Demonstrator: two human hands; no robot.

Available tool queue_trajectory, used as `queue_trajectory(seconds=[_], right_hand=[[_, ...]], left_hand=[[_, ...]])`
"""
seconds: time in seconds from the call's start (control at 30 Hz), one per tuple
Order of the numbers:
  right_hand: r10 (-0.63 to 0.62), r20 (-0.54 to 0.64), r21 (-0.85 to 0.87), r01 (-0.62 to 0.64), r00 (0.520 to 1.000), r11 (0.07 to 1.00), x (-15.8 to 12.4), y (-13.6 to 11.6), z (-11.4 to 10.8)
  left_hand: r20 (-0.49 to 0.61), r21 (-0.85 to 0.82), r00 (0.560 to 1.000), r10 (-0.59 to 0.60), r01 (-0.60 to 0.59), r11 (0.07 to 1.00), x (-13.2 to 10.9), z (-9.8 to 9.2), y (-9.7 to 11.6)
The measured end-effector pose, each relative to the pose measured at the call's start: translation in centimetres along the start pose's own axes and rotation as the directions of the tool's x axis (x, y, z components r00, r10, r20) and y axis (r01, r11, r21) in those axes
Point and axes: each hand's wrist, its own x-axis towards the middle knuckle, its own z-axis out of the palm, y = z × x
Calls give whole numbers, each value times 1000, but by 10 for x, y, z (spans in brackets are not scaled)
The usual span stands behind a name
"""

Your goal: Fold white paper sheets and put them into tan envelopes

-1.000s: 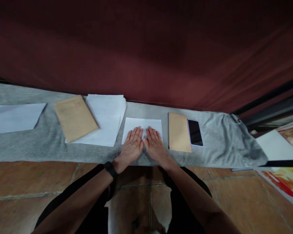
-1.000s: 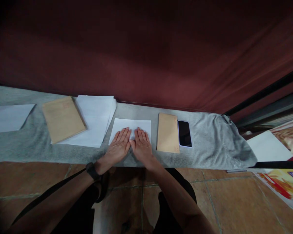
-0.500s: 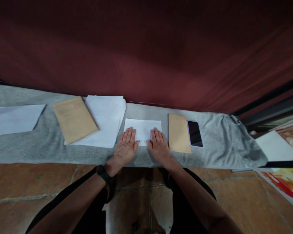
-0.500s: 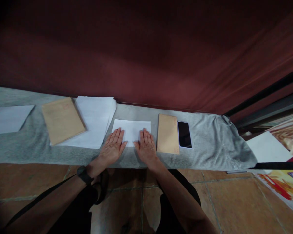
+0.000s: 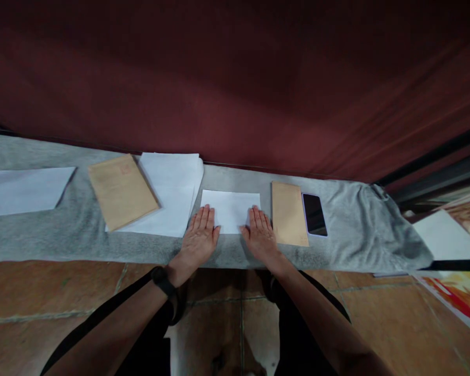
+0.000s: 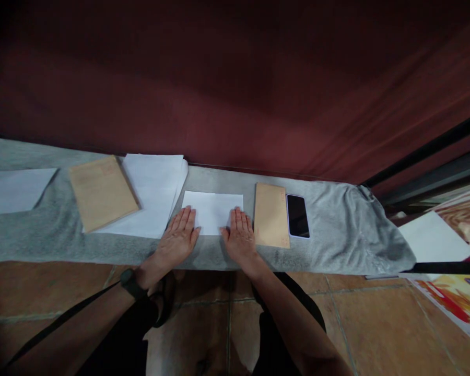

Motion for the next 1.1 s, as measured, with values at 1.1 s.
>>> queue_trajectory(seconds=[1.1], right_hand=[[-121,63,60,117,991,991,2,-24,0]], left_hand=[[39,-15,992,124,-123,992,2,5,20]])
